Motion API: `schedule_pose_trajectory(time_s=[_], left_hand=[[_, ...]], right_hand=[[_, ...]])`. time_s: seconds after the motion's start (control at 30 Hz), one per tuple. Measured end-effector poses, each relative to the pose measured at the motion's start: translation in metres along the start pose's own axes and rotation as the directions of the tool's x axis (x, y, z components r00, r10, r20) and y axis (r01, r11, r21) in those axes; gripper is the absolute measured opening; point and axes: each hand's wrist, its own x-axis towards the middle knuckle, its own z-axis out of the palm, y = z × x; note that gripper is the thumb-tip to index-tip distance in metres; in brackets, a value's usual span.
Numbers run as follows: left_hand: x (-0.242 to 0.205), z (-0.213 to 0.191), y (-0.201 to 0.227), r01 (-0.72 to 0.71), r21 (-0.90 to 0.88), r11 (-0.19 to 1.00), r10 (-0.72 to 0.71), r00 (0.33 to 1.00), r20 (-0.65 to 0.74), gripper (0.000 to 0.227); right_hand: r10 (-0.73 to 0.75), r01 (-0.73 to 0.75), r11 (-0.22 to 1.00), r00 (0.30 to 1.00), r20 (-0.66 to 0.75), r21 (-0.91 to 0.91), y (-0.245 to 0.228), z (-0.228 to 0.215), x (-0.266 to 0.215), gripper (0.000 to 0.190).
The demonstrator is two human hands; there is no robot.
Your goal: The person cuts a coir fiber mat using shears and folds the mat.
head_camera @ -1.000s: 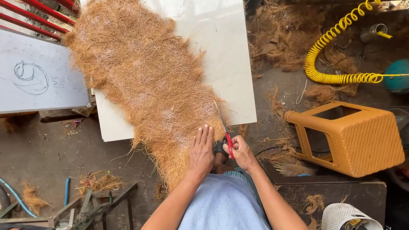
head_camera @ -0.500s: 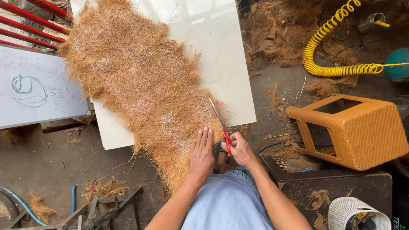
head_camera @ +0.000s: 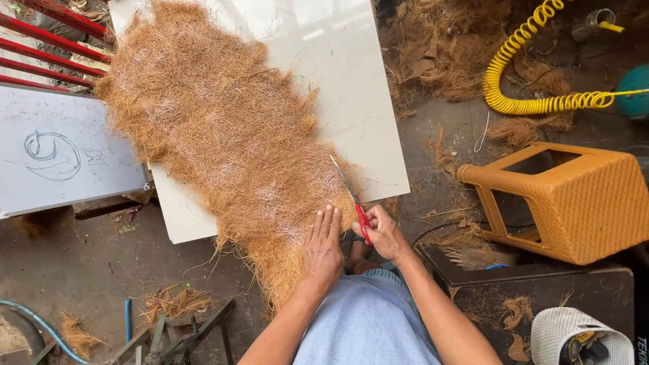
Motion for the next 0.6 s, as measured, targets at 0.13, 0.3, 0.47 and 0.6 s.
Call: schedule_pose_trajectory(time_s=[0.13, 0.3, 0.47, 0.6], left_hand=[[-0.001, -0.008, 0.002, 0.008, -0.007, 1.000, -0.008, 1.000, 0.007, 0.066], [0.000, -0.010, 0.002, 0.001, -0.015, 1.000, -0.001, 1.000, 0.014, 0.066], [-0.001, 0.003, -0.005, 0.002, -0.018, 1.000, -0.002, 1.000, 0.002, 0.067], [-0.001, -0.003, -0.003, 0.013, -0.040, 0.999, -0.012, 1.000, 0.027, 0.063]], right_hand=[[-0.022, 0.022, 0.999, 1.000, 0.005, -0.049, 0.003, 0.003, 0.009, 0.034], [-0.050, 0.050, 0.998, 0.999, 0.003, -0.046, 0.006, 0.001, 0.012, 0.034], [-0.030, 0.030, 1.000, 1.000, 0.001, -0.007, 0.008, -0.001, 0.010, 0.035], [-0.010, 0.009, 0.999, 1.000, 0.008, 0.035, 0.002, 0.001, 0.003, 0.041]])
